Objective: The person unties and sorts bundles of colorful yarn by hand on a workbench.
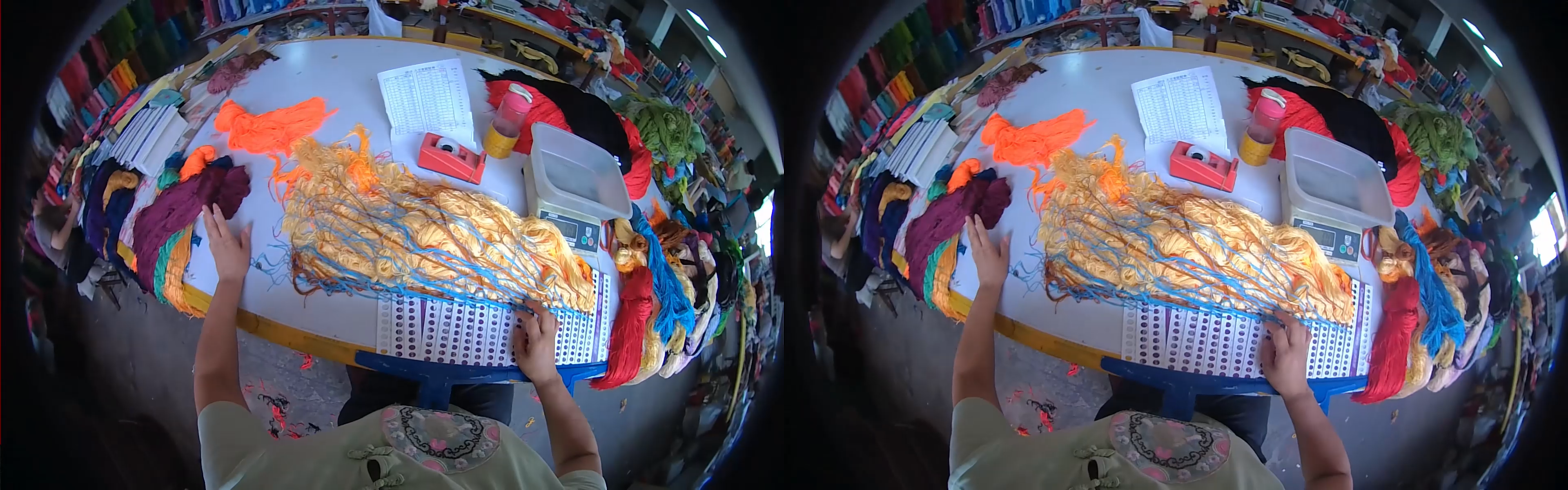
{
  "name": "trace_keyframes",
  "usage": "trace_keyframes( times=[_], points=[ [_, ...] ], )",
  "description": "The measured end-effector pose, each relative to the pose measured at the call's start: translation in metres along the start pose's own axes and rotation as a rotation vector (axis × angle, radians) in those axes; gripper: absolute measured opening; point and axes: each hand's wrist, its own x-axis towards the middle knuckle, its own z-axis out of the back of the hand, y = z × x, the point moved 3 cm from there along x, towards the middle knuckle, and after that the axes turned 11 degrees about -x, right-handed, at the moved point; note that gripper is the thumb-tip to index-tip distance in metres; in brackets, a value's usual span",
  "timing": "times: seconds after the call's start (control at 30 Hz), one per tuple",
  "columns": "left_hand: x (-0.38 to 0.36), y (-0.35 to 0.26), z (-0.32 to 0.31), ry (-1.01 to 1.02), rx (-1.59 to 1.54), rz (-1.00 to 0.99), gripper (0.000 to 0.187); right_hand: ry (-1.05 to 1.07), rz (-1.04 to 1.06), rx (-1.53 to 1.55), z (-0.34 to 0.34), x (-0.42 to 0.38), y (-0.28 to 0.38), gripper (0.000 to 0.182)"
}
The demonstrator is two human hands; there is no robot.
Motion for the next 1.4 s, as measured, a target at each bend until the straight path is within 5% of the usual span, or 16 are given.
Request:
trace_keyframes(
  times=[0.97, 1.13, 1.23, 1.33, 1.4],
  points=[
    [-0.006, 0.024, -0.020, 0.180, 0.144, 0.267, 0.072, -0.052, -0.073, 0.066, 0.004, -0.002, -0.002, 0.035],
    [-0.004, 0.019, -0.016, 0.211, 0.123, 0.301, 0.072, -0.072, -0.312, 0.716, 0.045, 0.012, 0.008, 0.028],
    [-0.004, 0.018, -0.015, 0.222, 0.126, 0.310, 0.072, -0.031, -0.124, 0.882, 0.138, 0.043, 0.057, 0.028],
    [-0.004, 0.021, -0.017, 0.221, 0.114, 0.310, 0.072, 0.019, 0.054, 1.194, 0.208, 0.053, 0.103, 0.042],
    [-0.004, 0.020, -0.017, 0.233, 0.109, 0.320, 0.072, 0.027, 0.150, 1.241, 0.236, 0.058, 0.134, 0.072]
  ],
)
